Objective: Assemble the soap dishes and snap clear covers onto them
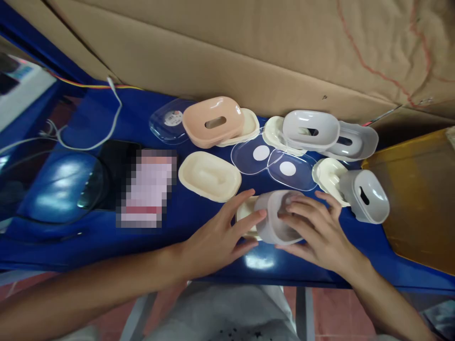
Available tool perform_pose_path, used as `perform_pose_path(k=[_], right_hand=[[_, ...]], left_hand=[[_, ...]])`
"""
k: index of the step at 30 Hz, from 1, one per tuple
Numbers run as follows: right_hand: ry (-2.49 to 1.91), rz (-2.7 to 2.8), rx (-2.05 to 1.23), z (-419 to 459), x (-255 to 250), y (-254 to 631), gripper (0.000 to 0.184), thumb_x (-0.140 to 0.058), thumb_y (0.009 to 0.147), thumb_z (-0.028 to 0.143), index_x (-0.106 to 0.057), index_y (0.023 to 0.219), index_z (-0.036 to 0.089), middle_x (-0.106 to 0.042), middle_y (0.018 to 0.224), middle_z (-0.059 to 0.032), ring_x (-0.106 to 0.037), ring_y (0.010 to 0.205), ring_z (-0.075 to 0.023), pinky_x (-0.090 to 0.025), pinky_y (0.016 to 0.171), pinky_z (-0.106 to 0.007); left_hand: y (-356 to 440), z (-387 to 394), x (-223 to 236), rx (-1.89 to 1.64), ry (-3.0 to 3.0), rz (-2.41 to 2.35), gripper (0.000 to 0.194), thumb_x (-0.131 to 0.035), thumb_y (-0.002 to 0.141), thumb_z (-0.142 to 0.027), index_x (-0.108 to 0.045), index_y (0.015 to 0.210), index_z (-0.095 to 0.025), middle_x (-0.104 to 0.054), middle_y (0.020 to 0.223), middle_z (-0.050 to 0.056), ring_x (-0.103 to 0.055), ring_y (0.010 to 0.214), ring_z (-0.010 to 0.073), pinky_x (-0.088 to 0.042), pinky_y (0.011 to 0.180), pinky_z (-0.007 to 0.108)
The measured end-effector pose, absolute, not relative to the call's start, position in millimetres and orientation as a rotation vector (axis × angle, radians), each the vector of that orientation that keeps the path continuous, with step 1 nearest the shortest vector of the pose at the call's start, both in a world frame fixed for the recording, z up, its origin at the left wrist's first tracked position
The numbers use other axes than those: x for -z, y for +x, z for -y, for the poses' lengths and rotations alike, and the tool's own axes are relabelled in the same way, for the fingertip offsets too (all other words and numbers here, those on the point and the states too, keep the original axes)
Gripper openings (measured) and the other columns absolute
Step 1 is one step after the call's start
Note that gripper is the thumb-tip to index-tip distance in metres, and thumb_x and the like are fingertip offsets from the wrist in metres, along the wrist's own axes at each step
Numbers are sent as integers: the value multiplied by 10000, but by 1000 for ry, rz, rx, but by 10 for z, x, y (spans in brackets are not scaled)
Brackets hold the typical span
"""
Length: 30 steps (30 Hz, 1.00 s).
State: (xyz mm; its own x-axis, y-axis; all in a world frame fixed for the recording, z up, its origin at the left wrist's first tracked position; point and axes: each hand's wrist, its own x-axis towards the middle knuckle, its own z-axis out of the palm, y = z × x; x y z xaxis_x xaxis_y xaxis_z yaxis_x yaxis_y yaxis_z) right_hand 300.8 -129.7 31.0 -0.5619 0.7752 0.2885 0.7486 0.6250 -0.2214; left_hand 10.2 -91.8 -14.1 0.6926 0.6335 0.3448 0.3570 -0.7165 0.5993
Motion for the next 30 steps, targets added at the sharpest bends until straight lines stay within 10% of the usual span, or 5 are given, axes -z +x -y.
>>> perform_pose_path(k=[12, 30], right_hand=[[-1186, 2676, -248, 1277, -294, 3138, 493, -652, 1081, 433, -598, 1542, 268, -618, 1609, -130, -527, 1507, -331, -365, 1247, -558], [-1041, 2666, -218, 1292, -271, 3074, 397, -665, 1062, 134, -704, 1441, 246, -696, 1506, -109, -607, 1380, -315, -401, 1216, -559]], left_hand=[[38, 845, 131, -538, 2409, -704, 944, -847, 974, -355, -267, 1713, -265, -344, 1719, 254, -435, 1597, 433, -538, 1224, 614], [16, 795, 128, -519, 2480, -620, 629, -845, 919, -195, -524, 1451, -97, -387, 1686, 342, -448, 1589, 464, -538, 1214, 612]])
